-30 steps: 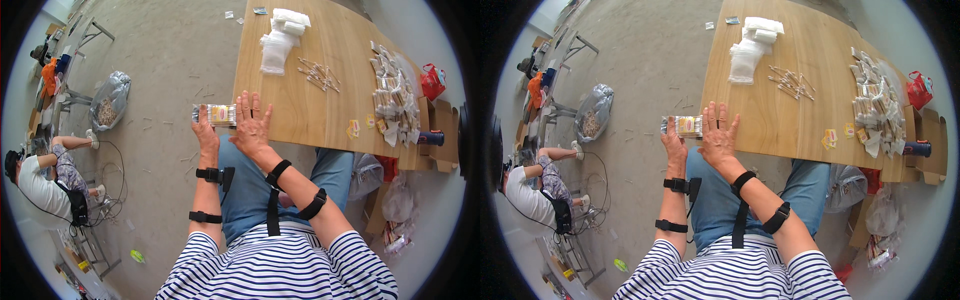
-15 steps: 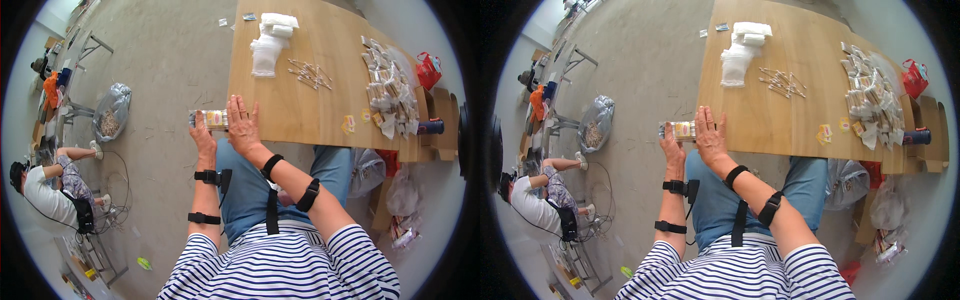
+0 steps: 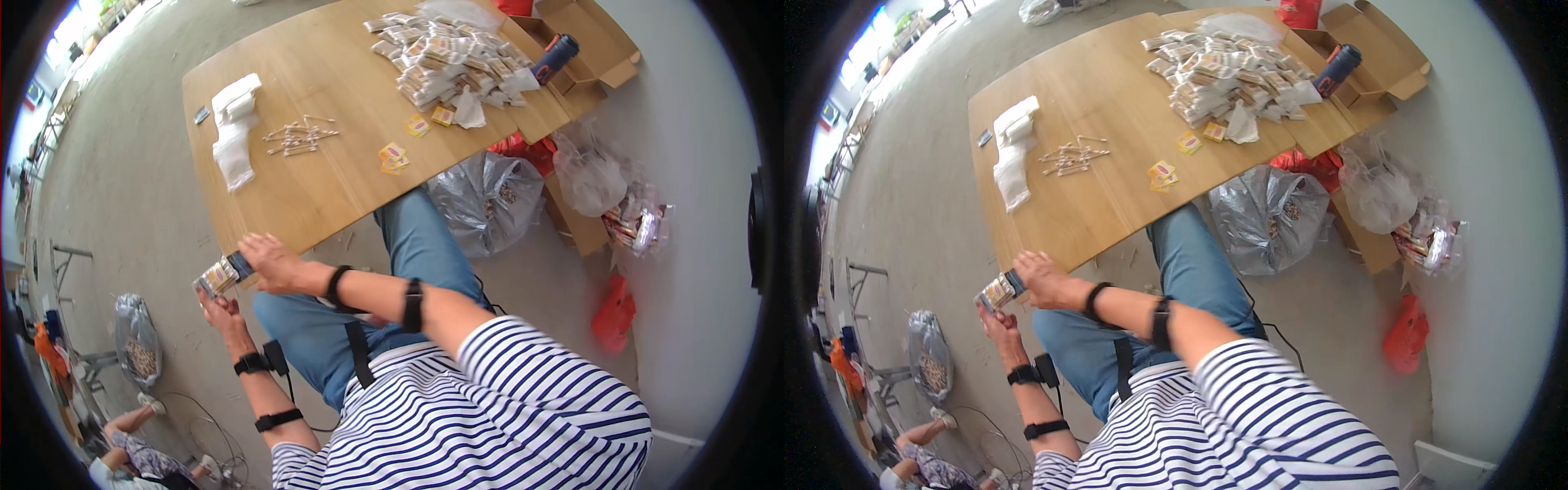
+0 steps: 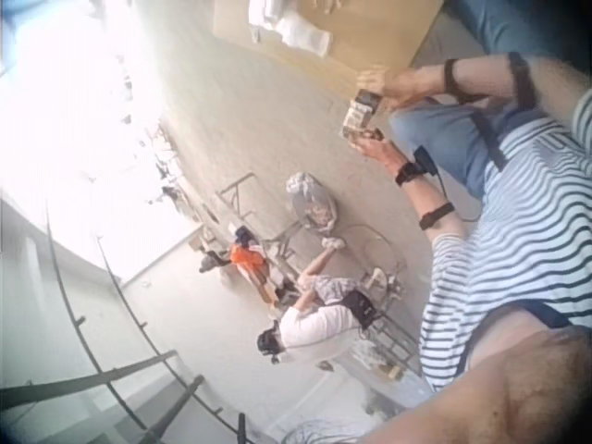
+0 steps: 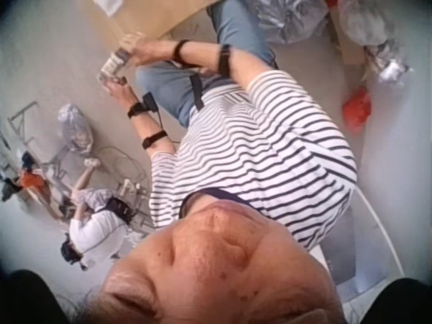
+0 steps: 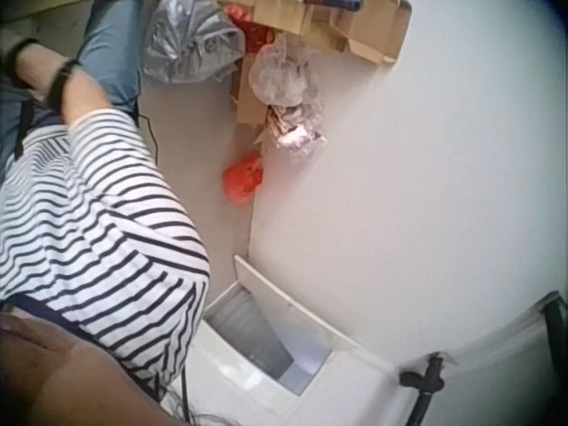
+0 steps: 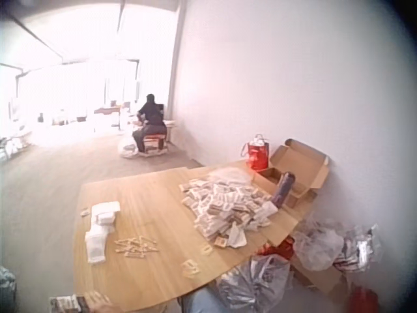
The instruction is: Packing cotton swabs into plastic bags and organizing them on a table.
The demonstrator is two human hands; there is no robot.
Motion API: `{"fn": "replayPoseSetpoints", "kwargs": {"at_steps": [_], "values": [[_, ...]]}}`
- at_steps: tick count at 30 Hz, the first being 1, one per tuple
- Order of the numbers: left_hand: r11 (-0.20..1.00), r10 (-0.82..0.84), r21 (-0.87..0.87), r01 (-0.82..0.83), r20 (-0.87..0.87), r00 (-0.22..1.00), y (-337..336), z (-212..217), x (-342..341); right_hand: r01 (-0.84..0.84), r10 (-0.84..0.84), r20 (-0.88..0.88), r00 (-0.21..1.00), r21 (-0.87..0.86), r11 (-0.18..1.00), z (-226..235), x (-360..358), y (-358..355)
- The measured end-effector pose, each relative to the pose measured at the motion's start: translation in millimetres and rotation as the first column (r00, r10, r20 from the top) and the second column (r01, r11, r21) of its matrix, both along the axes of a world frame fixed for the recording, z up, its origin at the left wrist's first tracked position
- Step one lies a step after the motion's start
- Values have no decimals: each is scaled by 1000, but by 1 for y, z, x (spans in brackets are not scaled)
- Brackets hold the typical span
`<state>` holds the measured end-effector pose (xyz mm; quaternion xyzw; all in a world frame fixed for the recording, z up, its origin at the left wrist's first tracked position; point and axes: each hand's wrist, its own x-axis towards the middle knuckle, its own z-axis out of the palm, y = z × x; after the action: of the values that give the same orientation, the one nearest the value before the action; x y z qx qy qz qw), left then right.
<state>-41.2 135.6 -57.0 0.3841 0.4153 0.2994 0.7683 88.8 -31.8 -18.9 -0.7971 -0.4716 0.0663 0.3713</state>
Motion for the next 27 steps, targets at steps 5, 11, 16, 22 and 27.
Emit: {"fn": "replayPoseSetpoints", "kwargs": {"at_steps": [5,11,16,22,27], "values": [[975,130,210,-72,-277,952,-22,29,-34,245,-253,72,965,103,964,21,39,-177],[906,-161,351,236,-229,960,-75,51,-18,849,-886,47,460,-317,424,-36,59,-397],[786,-393,393,477,-278,876,-145,86,29,718,-957,-194,217,-632,291,-134,49,-490],[653,-556,255,713,-478,680,-187,98,62,745,-929,-369,7,-618,251,-221,71,-510],[617,-605,140,775,-546,580,-203,105,81,739,-846,-533,-30,-582,340,-258,98,-492]]}}
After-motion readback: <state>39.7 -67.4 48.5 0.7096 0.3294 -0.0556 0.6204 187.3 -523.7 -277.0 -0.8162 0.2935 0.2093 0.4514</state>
